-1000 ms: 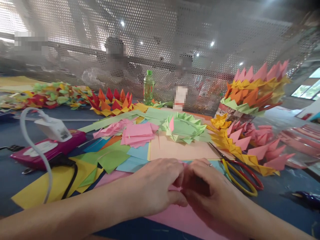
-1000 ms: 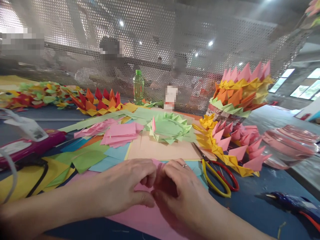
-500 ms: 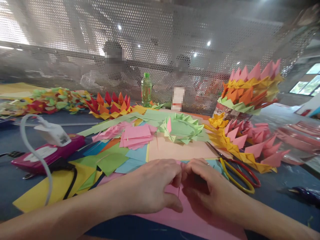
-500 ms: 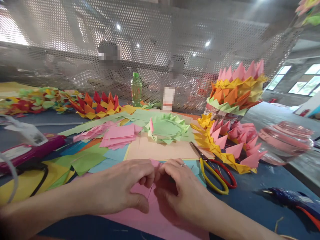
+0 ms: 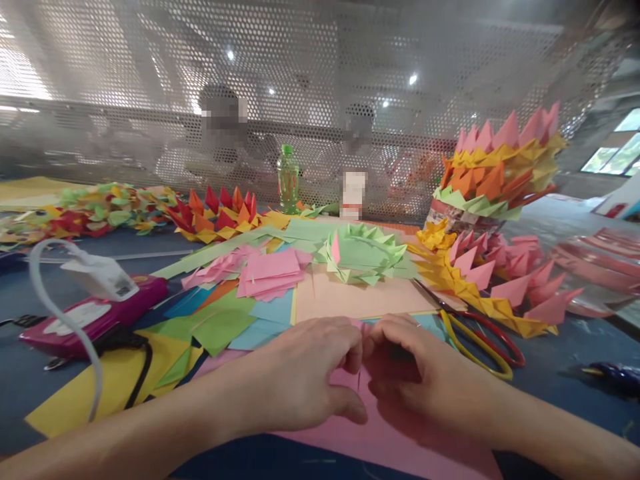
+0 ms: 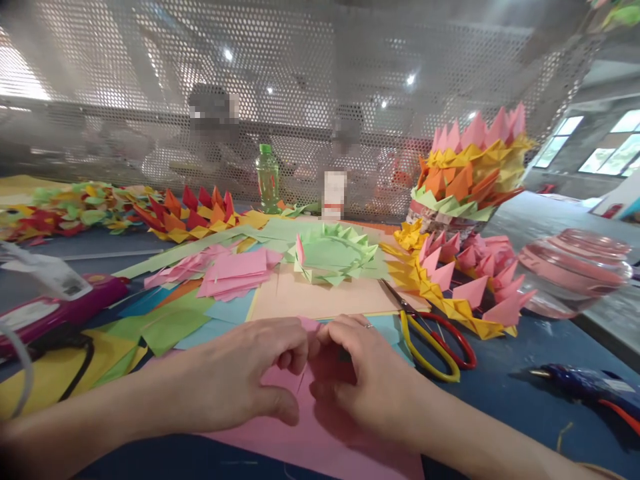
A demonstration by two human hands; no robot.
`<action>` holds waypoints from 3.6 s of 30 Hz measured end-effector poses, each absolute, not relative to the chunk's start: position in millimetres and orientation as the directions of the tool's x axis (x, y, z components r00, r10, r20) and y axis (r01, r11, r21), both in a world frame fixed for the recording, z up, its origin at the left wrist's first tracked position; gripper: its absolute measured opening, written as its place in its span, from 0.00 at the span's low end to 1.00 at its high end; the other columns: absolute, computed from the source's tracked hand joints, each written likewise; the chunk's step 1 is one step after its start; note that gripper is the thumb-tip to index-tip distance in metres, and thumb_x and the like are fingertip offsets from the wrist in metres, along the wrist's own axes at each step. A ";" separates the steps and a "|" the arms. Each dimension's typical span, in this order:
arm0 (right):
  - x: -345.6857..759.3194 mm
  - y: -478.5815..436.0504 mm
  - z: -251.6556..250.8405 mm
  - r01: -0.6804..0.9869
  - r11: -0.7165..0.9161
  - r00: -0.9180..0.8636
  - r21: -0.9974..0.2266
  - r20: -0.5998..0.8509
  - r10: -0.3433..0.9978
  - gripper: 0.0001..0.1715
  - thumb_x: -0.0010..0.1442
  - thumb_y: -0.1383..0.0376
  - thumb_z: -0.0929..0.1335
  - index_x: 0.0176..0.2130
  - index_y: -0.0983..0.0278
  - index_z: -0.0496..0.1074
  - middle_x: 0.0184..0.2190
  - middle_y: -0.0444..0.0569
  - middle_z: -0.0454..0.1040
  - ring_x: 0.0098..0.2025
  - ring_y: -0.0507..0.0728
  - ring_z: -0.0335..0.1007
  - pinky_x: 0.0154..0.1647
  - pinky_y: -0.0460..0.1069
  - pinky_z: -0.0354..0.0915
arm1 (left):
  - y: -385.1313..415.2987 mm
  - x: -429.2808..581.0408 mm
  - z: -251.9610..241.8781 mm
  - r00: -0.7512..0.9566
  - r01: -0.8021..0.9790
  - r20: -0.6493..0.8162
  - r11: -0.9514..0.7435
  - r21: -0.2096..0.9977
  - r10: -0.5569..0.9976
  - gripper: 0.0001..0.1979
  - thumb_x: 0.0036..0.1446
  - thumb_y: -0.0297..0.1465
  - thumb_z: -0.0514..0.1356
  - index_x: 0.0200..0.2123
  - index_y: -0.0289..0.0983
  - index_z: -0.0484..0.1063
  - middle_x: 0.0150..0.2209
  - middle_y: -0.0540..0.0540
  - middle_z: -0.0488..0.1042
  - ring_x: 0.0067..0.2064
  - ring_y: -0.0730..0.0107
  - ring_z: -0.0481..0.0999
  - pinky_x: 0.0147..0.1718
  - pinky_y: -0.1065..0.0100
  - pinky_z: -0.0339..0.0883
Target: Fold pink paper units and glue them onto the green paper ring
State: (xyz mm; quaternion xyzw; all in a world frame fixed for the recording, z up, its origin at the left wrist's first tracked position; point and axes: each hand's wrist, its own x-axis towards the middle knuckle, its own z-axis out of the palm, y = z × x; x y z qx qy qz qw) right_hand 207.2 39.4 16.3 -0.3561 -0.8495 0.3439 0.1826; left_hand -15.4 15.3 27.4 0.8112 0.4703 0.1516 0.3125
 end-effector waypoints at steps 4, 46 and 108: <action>212.4 42.2 17.8 0.451 0.532 -0.712 -0.716 0.070 0.699 0.26 0.49 0.84 0.64 0.42 0.59 0.70 0.39 0.41 0.70 0.45 0.54 0.66 0.46 0.48 0.62 | 16.2 -14.7 25.6 0.509 0.678 -0.054 -0.362 0.640 0.859 0.19 0.46 0.39 0.74 0.35 0.41 0.68 0.35 0.56 0.71 0.37 0.68 0.70 0.33 0.69 0.56; 217.5 29.8 14.1 0.191 0.831 -0.862 -0.522 0.315 0.396 0.21 0.57 0.80 0.67 0.44 0.60 0.79 0.42 0.43 0.79 0.47 0.52 0.72 0.52 0.47 0.63 | 39.5 -24.1 42.5 0.739 0.487 -0.034 -0.498 0.717 0.673 0.05 0.57 0.21 0.66 0.31 0.36 0.79 0.34 0.50 0.77 0.39 0.71 0.74 0.42 0.72 0.65; 208.4 17.9 37.5 0.378 0.879 -0.887 -0.291 0.159 0.434 0.10 0.67 0.69 0.67 0.40 0.57 0.78 0.41 0.47 0.77 0.42 0.54 0.73 0.41 0.47 0.69 | 26.4 -12.9 31.1 0.549 0.633 0.045 -0.450 0.630 0.835 0.13 0.52 0.18 0.65 0.36 0.39 0.67 0.39 0.55 0.69 0.44 0.73 0.70 0.45 0.72 0.60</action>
